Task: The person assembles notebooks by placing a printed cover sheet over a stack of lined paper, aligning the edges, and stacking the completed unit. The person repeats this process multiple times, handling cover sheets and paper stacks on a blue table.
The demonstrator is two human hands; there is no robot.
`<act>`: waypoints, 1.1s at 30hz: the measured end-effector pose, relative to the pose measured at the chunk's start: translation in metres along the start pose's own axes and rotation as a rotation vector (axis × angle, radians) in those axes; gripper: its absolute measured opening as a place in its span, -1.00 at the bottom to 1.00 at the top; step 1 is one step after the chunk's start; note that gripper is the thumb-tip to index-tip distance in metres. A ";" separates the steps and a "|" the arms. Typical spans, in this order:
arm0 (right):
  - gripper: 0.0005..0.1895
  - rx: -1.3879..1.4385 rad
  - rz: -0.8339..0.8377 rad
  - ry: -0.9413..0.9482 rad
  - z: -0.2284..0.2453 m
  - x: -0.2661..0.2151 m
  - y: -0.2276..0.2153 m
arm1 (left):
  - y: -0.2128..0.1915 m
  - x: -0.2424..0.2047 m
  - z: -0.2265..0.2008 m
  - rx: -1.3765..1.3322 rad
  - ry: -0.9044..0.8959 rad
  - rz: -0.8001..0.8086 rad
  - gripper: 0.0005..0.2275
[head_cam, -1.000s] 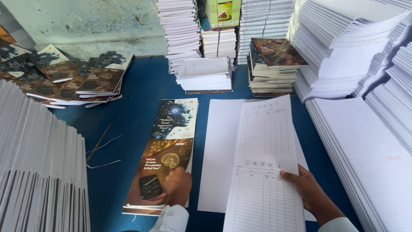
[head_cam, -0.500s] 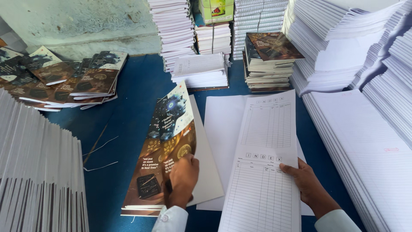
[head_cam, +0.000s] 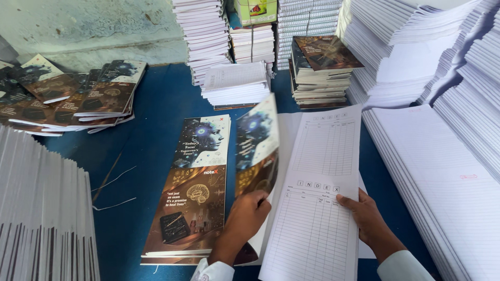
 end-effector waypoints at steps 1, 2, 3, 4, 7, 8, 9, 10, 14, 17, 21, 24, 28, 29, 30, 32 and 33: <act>-0.42 -0.002 -0.006 -0.003 0.000 0.000 0.000 | -0.001 -0.001 -0.002 -0.027 0.018 0.019 -0.82; -0.42 -0.004 -0.013 -0.007 0.000 0.000 0.000 | -0.001 -0.001 -0.003 -0.053 0.036 0.037 -0.82; -0.42 -0.005 -0.020 -0.012 0.000 0.001 0.000 | 0.000 -0.001 -0.004 -0.090 0.046 0.066 -0.82; -0.42 -0.005 -0.027 -0.018 0.000 0.002 0.000 | 0.000 0.000 -0.004 -0.127 0.057 0.096 -0.82; -0.44 -0.016 -0.052 -0.007 -0.002 0.005 0.001 | 0.004 0.003 -0.002 -0.195 0.017 0.186 -0.82; -0.44 -0.021 -0.061 0.002 -0.004 0.008 0.001 | 0.006 0.004 -0.002 -0.209 -0.009 0.216 -0.81; -0.45 -0.007 -0.048 0.003 -0.006 0.010 0.000 | 0.007 0.005 -0.001 -0.208 -0.009 0.257 -0.81; -0.46 0.006 -0.035 0.004 -0.009 0.012 -0.002 | 0.008 0.006 0.000 -0.207 -0.009 0.298 -0.80; -0.47 0.021 -0.021 0.019 -0.025 0.027 -0.003 | 0.015 0.006 0.000 -0.231 0.000 0.431 -0.78; -0.49 0.042 -0.010 0.024 -0.036 0.036 -0.005 | 0.024 0.003 -0.003 -0.221 0.011 0.509 -0.75; -0.49 0.043 -0.010 0.028 -0.047 0.044 -0.007 | 0.030 -0.002 -0.009 -0.270 -0.014 0.655 -0.61; -0.46 0.078 0.011 -0.002 -0.054 0.049 -0.009 | 0.031 0.000 -0.008 -0.203 -0.169 0.704 -0.52; -0.42 0.111 0.047 -0.008 -0.056 0.052 -0.009 | 0.039 0.020 0.014 -0.128 -0.236 0.474 -0.47; -0.42 0.118 0.059 -0.014 -0.055 0.052 -0.008 | 0.041 0.029 0.024 -0.126 -0.218 0.374 -0.47; -0.42 0.117 0.072 -0.024 -0.055 0.052 -0.007 | 0.042 0.038 0.036 -0.051 -0.246 0.216 -0.45; -0.41 0.112 0.095 -0.043 -0.055 0.051 -0.006 | 0.041 0.054 0.062 0.020 -0.264 0.014 -0.41; -0.41 0.107 0.095 -0.043 -0.055 0.051 -0.006 | 0.038 0.058 0.075 0.015 -0.258 -0.032 -0.38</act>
Point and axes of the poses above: each hand's wrist, its own x-axis towards the middle knuckle, its own y-axis out of the palm, z = x × y, the point moved 1 cm from there along x, towards the middle knuckle, and after that the axes turned 8 degrees about -y, right-handed, at the moved point
